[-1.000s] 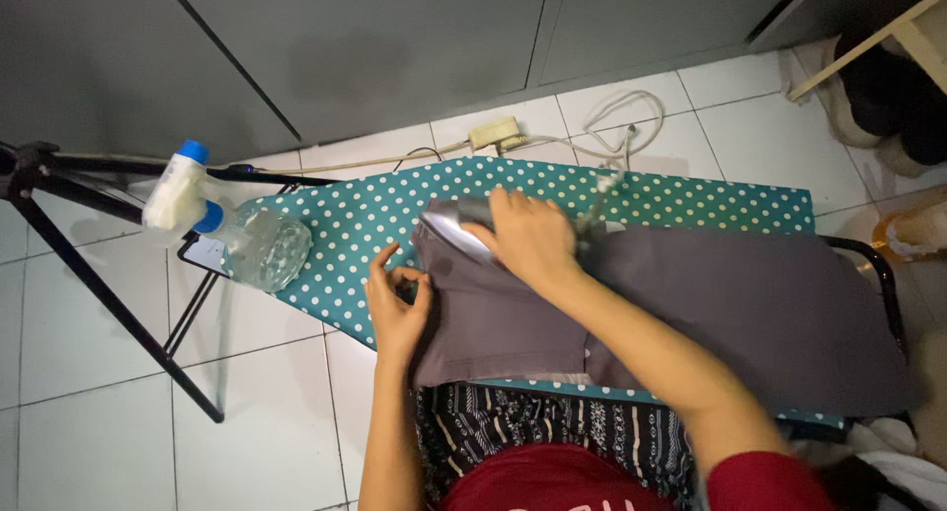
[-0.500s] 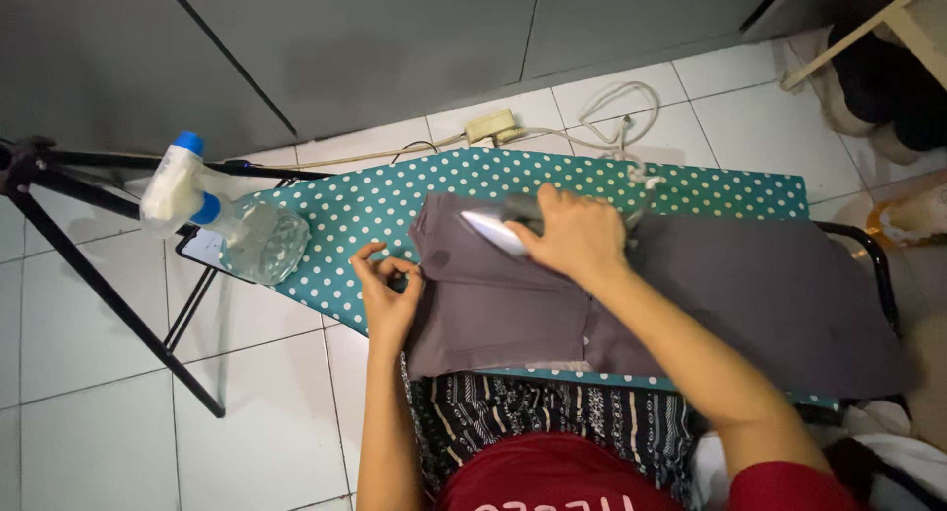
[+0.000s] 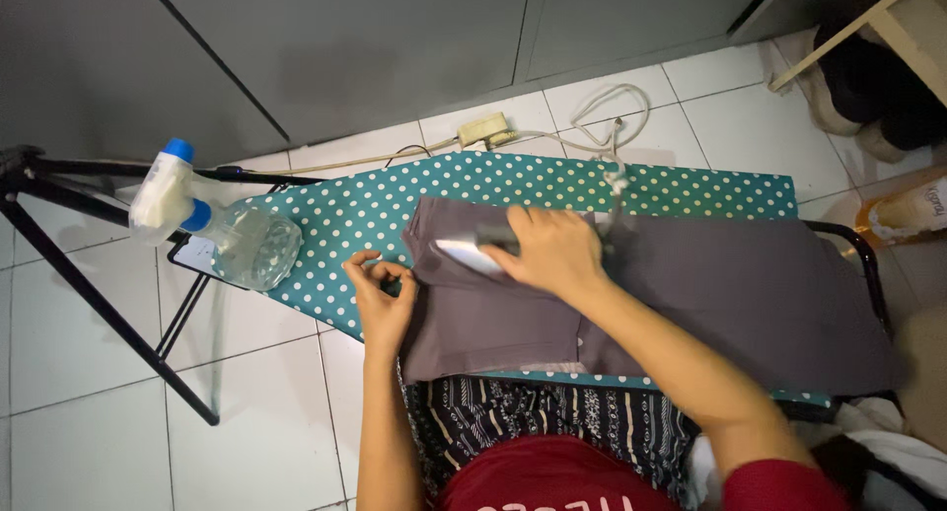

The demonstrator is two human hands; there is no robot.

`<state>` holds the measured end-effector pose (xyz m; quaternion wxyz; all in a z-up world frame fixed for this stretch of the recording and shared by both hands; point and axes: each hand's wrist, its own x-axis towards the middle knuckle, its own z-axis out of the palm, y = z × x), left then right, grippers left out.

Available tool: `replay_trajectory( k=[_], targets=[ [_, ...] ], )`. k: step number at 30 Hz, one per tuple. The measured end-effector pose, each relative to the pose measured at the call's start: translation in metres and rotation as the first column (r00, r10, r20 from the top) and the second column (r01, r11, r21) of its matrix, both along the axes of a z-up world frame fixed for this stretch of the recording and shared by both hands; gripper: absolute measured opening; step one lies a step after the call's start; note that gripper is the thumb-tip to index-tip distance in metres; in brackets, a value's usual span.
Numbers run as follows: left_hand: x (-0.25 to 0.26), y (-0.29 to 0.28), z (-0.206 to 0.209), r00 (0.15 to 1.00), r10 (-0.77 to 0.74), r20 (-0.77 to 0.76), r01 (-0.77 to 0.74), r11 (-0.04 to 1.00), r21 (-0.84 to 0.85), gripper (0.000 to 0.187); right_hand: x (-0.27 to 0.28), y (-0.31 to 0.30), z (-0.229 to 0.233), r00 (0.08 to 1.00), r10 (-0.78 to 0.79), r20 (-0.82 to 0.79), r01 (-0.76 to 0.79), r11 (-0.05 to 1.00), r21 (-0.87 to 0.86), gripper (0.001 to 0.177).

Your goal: The person irons a gray t-shirt on a patterned board, sprays it with water from a bottle, and then folds the t-shirt and places it on a stack of clothes.

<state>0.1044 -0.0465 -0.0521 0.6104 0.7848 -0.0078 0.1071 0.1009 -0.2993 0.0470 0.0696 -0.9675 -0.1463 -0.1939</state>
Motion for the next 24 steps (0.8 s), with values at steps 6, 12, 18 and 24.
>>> replay_trajectory(
  k=[6,12,18,24],
  targets=[
    [-0.001,-0.005,0.000,0.999,0.045,-0.009,-0.044,0.996,0.080,0.049,0.043,0.033,-0.002,0.983,-0.184,0.010,0.184,0.983,-0.012,0.056],
    [-0.003,0.007,-0.014,0.994,0.046,0.101,-0.017,0.962,-0.273,0.045,-0.024,0.035,0.006,0.988,-0.078,-0.133,0.075,0.997,-0.028,0.054],
    [0.004,0.003,-0.004,0.996,0.047,0.076,-0.023,0.955,-0.296,0.032,-0.016,0.021,-0.009,1.000,0.014,0.003,-0.014,1.000,0.001,0.054],
    [0.004,-0.032,0.041,0.990,0.124,0.073,-0.142,0.925,0.352,0.049,0.072,-0.017,-0.019,0.979,-0.158,0.126,0.169,0.982,-0.081,0.059]
  ],
)
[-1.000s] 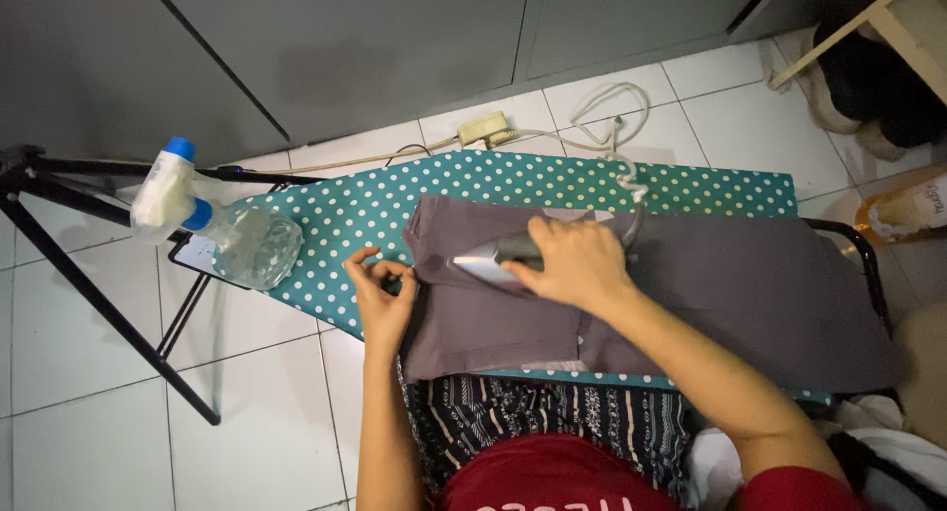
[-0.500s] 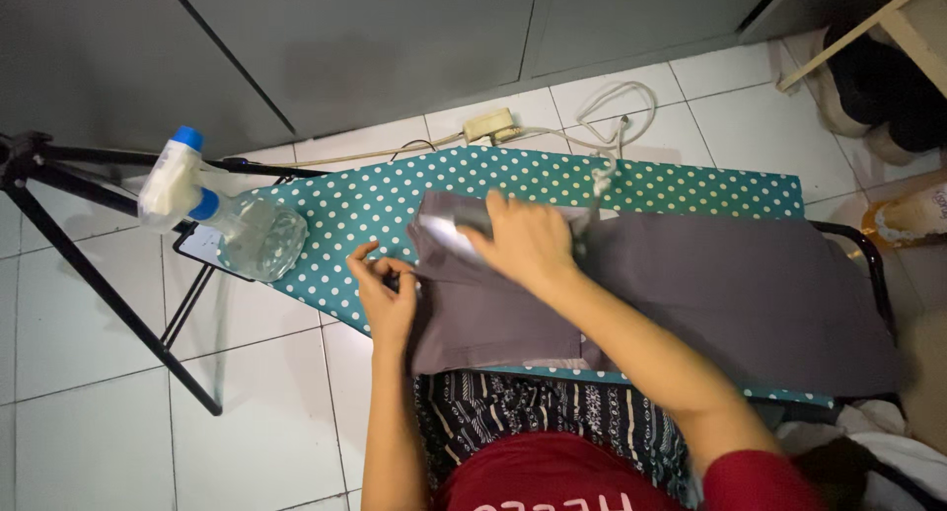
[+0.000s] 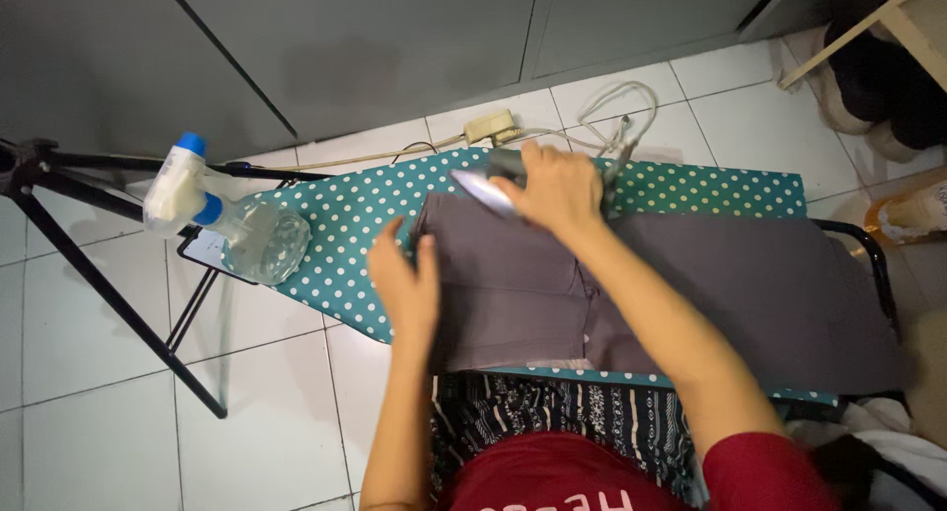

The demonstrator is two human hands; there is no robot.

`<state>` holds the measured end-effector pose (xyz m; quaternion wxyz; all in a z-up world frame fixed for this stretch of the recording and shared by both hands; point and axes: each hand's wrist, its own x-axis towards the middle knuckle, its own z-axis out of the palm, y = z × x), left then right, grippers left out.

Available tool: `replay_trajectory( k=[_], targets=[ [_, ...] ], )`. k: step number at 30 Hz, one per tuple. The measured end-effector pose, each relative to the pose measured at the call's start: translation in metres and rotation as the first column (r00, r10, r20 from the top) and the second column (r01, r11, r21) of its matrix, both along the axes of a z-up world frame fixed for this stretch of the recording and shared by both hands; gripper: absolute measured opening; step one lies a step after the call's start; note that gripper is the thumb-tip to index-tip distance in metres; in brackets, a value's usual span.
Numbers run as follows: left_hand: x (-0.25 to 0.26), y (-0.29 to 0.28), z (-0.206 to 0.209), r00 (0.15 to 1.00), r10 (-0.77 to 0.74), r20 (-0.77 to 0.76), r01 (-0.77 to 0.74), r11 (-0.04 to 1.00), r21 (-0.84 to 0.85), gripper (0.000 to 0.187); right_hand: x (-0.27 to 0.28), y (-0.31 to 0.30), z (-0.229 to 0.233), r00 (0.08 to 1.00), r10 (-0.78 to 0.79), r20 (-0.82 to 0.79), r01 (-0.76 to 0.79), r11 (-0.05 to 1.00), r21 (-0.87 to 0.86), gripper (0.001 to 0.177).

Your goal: The person irons a gray t-shirt on a patterned board, sprays it with water from a bottle, and then folds the t-shirt and places it on a stack of clothes.

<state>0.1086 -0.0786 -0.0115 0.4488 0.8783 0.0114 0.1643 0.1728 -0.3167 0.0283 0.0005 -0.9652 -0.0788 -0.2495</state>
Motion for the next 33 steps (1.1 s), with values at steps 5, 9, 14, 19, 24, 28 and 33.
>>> replay_trajectory(
  k=[5,9,14,19,24,28,33],
  targets=[
    [-0.006,-0.053,0.004,0.974,-0.051,0.219,-0.053,0.894,0.445,0.065,0.030,-0.035,0.002,0.985,0.137,0.106,-0.133,0.990,-0.042,0.061],
    [-0.011,-0.051,0.010,0.987,0.158,-0.008,-0.132,0.854,0.503,0.079,0.033,-0.053,0.009,0.981,0.190,0.041,-0.189,0.982,-0.014,0.060],
    [-0.026,-0.029,0.016,0.904,0.186,-0.386,0.009,0.892,0.451,0.071,0.024,-0.063,0.015,0.976,0.216,0.004,-0.216,0.976,0.009,0.061],
    [-0.014,-0.012,-0.017,0.876,0.034,-0.480,0.154,0.925,0.347,0.079,0.013,-0.054,0.024,0.985,0.149,-0.091,-0.145,0.988,0.048,0.066],
    [0.007,0.009,-0.054,0.809,-0.421,-0.410,-0.025,0.672,-0.740,0.091,-0.016,-0.032,0.038,0.960,0.199,0.198,-0.207,0.978,0.024,0.059],
    [0.015,0.045,-0.035,0.797,-0.389,-0.463,-0.149,0.616,-0.774,0.090,-0.045,-0.015,0.036,0.980,0.170,0.103,-0.187,0.965,0.181,0.030],
    [0.015,0.077,0.001,0.833,-0.504,-0.228,-0.132,0.218,-0.967,0.063,-0.035,-0.033,0.035,0.976,0.166,0.141,-0.187,0.971,0.150,0.035]
  ],
)
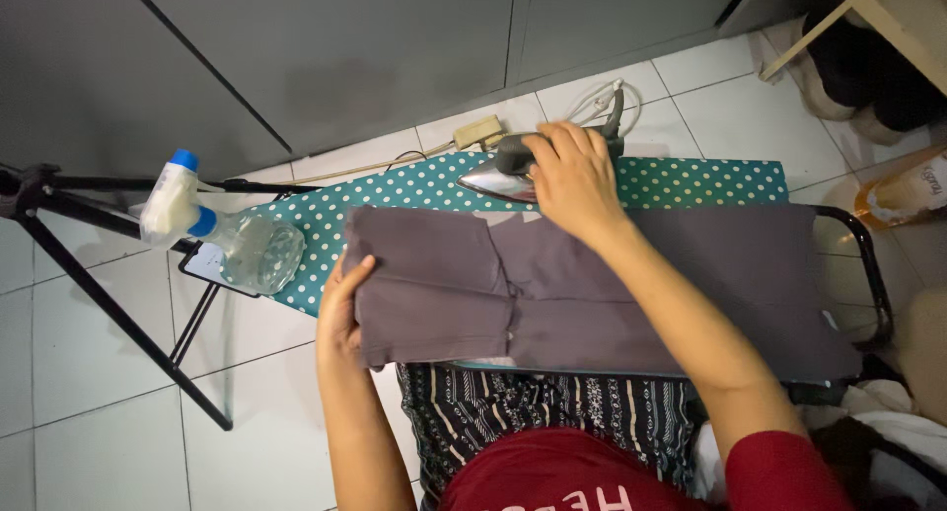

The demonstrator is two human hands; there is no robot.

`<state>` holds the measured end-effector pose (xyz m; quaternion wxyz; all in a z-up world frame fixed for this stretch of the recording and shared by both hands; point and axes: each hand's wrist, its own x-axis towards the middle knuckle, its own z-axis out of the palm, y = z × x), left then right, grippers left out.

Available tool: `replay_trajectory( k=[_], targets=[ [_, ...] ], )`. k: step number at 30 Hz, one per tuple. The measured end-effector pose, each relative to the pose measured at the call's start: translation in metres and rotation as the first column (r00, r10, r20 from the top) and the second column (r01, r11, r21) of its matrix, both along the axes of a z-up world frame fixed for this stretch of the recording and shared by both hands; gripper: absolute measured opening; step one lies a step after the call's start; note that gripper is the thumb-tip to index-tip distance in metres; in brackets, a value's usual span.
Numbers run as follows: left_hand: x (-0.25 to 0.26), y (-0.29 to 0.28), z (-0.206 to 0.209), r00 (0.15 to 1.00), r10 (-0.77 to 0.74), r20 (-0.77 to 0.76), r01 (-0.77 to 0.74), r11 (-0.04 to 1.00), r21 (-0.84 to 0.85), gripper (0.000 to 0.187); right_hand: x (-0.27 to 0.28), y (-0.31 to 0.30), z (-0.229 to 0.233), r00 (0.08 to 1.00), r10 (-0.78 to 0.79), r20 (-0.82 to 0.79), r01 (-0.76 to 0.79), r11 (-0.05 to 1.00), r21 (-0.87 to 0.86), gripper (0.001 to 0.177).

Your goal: The person irons a gray t-shirt on a patterned board, sprays it with water from a bottle, and then folds the t-shirt and places it on a stack of clothes.

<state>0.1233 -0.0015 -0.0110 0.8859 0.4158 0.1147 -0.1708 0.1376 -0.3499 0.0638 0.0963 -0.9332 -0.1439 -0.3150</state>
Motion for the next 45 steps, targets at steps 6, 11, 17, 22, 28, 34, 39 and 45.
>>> replay_trajectory(
  k=[6,11,17,22,28,34,39,45],
  targets=[
    [-0.005,0.003,0.030,0.997,0.070,-0.015,-0.071,0.984,-0.160,0.058,0.022,-0.014,-0.015,0.988,0.001,-0.157,-0.009,0.999,-0.053,0.045],
    [-0.015,0.001,0.049,0.995,0.105,-0.002,-0.104,0.983,-0.154,0.059,-0.004,-0.005,-0.009,0.975,-0.002,-0.223,0.002,1.000,0.002,0.043],
    [-0.040,-0.041,0.096,0.979,0.021,0.204,-0.039,0.996,0.084,0.070,-0.067,0.028,0.001,0.865,0.267,-0.425,0.088,0.754,0.651,0.041],
    [-0.071,-0.145,0.095,0.880,-0.261,0.397,0.024,0.858,0.512,0.074,-0.101,0.005,0.010,0.449,0.838,-0.311,0.488,0.062,0.871,0.071],
    [-0.108,-0.244,0.100,0.663,-0.611,0.433,0.370,0.770,0.520,0.081,-0.148,-0.107,-0.056,0.465,0.771,0.435,0.474,-0.632,0.613,0.051],
    [-0.125,-0.267,0.093,0.515,-0.588,0.624,0.229,0.796,0.561,0.050,-0.182,-0.182,-0.094,0.730,0.683,-0.021,0.580,-0.604,0.546,0.049],
    [-0.108,-0.267,0.057,0.616,-0.470,0.632,-0.216,0.671,0.709,0.036,-0.203,-0.220,-0.121,0.821,0.553,-0.144,0.546,-0.683,0.486,0.047],
    [-0.100,-0.263,0.005,0.604,-0.476,0.639,-0.449,0.459,0.767,0.045,-0.228,-0.289,-0.093,0.831,0.341,-0.439,0.553,-0.592,0.586,0.043]
  ],
)
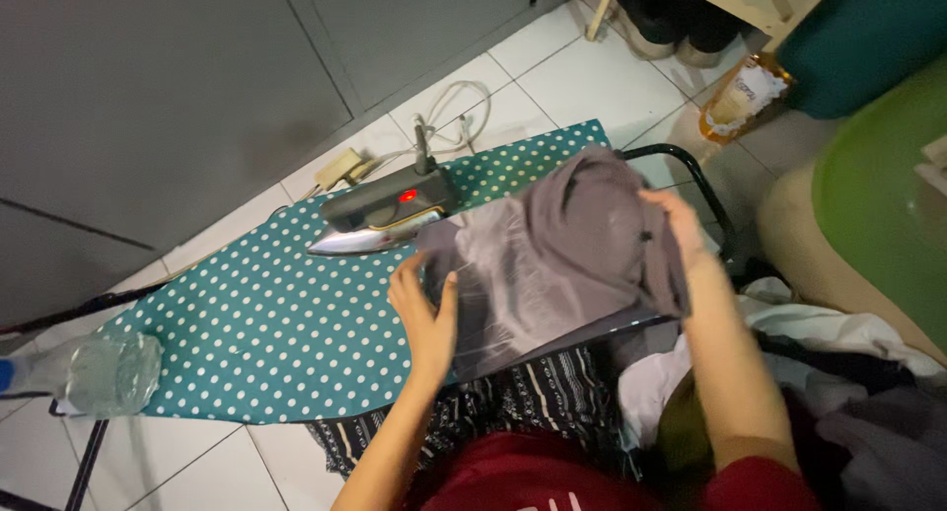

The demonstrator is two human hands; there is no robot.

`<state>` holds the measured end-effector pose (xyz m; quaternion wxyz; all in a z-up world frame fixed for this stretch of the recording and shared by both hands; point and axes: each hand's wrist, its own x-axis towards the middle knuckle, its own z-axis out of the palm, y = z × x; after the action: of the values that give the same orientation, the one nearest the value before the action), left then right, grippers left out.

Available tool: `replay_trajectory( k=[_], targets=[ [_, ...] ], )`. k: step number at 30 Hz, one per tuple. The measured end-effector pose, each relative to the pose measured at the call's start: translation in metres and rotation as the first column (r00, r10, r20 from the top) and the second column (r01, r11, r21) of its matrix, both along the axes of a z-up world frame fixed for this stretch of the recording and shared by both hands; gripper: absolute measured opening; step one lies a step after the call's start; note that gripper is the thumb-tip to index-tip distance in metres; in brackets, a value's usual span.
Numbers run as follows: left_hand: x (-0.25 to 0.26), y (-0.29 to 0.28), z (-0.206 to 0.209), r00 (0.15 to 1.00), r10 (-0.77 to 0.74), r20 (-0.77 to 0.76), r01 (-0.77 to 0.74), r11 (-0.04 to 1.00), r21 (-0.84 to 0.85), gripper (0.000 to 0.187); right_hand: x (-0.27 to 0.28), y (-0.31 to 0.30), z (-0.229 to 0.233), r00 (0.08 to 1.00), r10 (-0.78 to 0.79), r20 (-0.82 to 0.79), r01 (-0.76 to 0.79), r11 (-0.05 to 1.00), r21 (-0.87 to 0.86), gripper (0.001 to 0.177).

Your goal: The person irons a gray t-shirt on a patterned board, sprays it with water from a bottle, and then folds the t-shirt and places it on a stack of clothes.

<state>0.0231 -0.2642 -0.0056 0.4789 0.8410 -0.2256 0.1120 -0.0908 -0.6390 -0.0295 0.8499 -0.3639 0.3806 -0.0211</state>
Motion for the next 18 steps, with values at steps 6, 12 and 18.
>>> replay_trajectory(
  k=[6,12,18],
  targets=[
    [0.022,-0.006,-0.020,0.933,-0.046,-0.358,0.023,0.997,-0.069,0.070,-0.005,-0.029,0.012,0.992,0.126,0.015,-0.126,0.992,-0.014,0.046],
    [0.040,0.007,-0.043,0.773,-0.054,-0.633,0.005,0.997,-0.079,0.034,-0.006,-0.044,-0.032,0.983,0.181,-0.039,-0.179,0.983,0.047,0.029],
    [0.052,0.086,-0.030,0.931,0.061,-0.359,-0.082,0.996,-0.042,0.028,0.024,0.001,-0.102,0.846,0.480,0.232,-0.290,0.779,-0.556,0.034]
  ],
)
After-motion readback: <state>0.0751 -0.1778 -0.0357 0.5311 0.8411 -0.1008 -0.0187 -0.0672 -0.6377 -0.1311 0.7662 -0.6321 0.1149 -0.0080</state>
